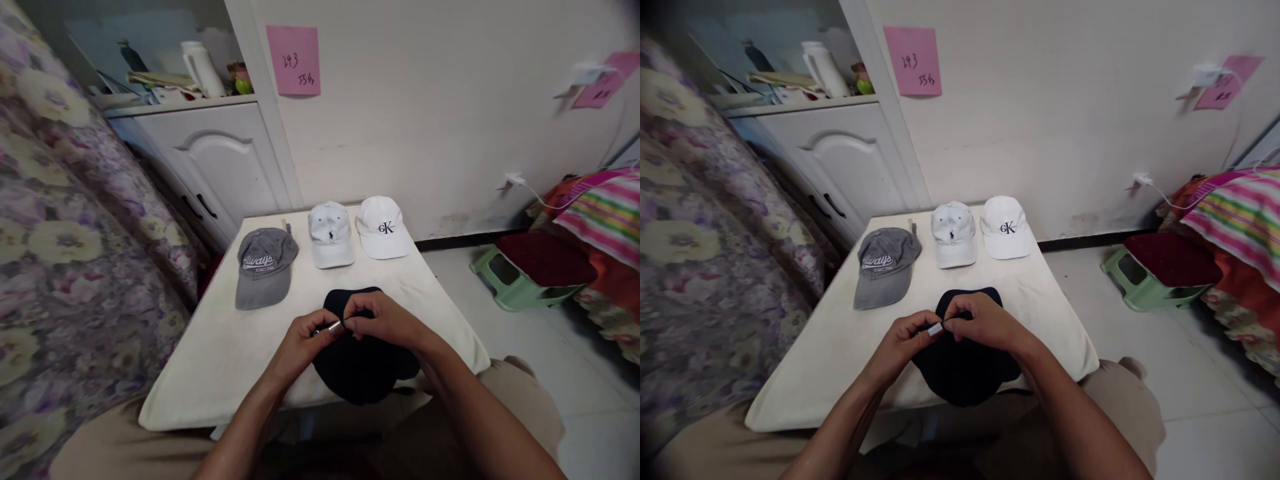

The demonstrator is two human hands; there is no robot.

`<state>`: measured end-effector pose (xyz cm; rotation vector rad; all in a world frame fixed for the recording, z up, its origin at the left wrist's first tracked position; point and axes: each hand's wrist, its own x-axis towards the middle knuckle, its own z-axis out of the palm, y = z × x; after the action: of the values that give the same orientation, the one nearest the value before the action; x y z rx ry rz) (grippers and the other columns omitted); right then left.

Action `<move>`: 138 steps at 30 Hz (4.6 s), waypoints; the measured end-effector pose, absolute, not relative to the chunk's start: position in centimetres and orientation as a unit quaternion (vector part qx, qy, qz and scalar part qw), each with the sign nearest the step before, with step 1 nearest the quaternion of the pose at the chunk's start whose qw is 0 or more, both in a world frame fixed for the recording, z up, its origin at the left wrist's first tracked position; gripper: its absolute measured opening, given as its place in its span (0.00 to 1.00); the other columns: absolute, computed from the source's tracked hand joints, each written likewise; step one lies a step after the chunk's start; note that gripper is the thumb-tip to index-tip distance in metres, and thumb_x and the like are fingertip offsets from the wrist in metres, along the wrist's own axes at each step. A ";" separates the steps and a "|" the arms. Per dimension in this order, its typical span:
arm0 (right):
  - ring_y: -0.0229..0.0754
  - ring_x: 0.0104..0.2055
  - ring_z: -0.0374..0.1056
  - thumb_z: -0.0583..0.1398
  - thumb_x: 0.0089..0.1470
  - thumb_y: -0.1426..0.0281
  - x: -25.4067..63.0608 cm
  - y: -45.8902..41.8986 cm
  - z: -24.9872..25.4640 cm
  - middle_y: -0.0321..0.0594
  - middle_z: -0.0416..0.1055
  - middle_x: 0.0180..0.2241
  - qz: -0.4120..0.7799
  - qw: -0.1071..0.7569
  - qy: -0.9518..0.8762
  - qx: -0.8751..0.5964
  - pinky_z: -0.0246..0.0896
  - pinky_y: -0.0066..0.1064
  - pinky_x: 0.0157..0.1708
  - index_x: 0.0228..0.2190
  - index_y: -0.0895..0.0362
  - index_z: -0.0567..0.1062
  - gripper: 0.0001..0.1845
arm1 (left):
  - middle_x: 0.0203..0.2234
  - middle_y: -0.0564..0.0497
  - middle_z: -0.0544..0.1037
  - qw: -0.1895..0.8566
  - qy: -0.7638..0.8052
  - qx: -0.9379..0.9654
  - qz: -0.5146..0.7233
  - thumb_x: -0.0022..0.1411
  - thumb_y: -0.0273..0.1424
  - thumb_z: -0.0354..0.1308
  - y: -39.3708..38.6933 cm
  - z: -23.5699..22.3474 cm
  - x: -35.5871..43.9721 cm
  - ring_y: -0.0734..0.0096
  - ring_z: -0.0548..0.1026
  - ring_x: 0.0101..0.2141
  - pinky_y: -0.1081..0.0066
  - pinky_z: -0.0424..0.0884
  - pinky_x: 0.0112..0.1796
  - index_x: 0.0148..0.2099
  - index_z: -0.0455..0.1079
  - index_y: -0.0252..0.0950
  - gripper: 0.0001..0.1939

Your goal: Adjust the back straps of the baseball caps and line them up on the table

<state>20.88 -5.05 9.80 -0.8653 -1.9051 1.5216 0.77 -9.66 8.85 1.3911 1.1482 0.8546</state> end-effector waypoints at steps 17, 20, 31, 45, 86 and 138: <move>0.32 0.21 0.57 0.61 0.51 0.68 20.6 -5.3 10.0 0.31 0.68 0.20 0.631 0.250 -0.668 -0.304 0.48 0.24 0.21 0.29 0.59 0.73 0.05 | 0.24 0.54 0.73 0.543 0.469 0.584 0.381 0.57 0.39 0.63 -9.7 8.6 0.4 0.74 0.65 0.26 0.75 0.59 0.29 0.33 0.75 0.34 0.12; 0.31 0.21 0.55 0.61 0.52 0.68 20.6 -5.3 10.1 0.31 0.68 0.21 0.630 0.244 -0.671 -0.306 0.46 0.23 0.20 0.29 0.58 0.73 0.06 | 0.24 0.54 0.73 0.538 0.476 0.580 0.384 0.58 0.38 0.62 -9.8 8.7 0.5 0.74 0.64 0.26 0.75 0.58 0.29 0.34 0.76 0.34 0.12; 0.32 0.24 0.57 0.57 0.53 0.73 21.0 -5.5 10.3 0.32 0.68 0.24 0.590 0.254 -0.702 -0.307 0.49 0.22 0.22 0.28 0.58 0.69 0.02 | 0.23 0.55 0.69 0.559 0.476 0.586 0.344 0.62 0.39 0.58 -9.9 8.7 0.5 0.76 0.60 0.26 0.76 0.54 0.27 0.37 0.74 0.33 0.13; 0.30 0.20 0.56 0.56 0.58 0.69 21.8 -5.1 10.4 0.34 0.70 0.23 0.602 0.219 -0.700 -0.315 0.47 0.23 0.19 0.29 0.58 0.68 0.07 | 0.20 0.57 0.63 0.563 0.488 0.569 0.349 0.60 0.42 0.59 -9.8 8.1 0.3 0.78 0.57 0.23 0.75 0.49 0.25 0.32 0.69 0.33 0.16; 0.28 0.16 0.53 0.55 0.61 0.65 22.3 -5.0 10.2 0.33 0.72 0.23 0.644 0.156 -0.707 -0.247 0.46 0.22 0.17 0.31 0.59 0.70 0.10 | 0.18 0.58 0.62 0.592 0.496 0.542 0.331 0.56 0.39 0.62 -10.0 9.2 1.1 0.79 0.56 0.21 0.75 0.49 0.23 0.27 0.65 0.34 0.14; 0.31 0.22 0.60 0.64 0.52 0.63 22.2 -4.9 9.6 0.33 0.70 0.26 0.672 0.171 -0.672 -0.259 0.46 0.22 0.17 0.35 0.57 0.70 0.13 | 0.19 0.58 0.56 0.616 0.437 0.601 0.261 0.61 0.40 0.56 -9.6 9.7 1.1 0.77 0.53 0.22 0.73 0.47 0.24 0.24 0.62 0.34 0.18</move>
<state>22.17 -4.86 9.60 -0.7358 -1.9090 1.9092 1.14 -9.63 9.65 1.3845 1.0062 0.6008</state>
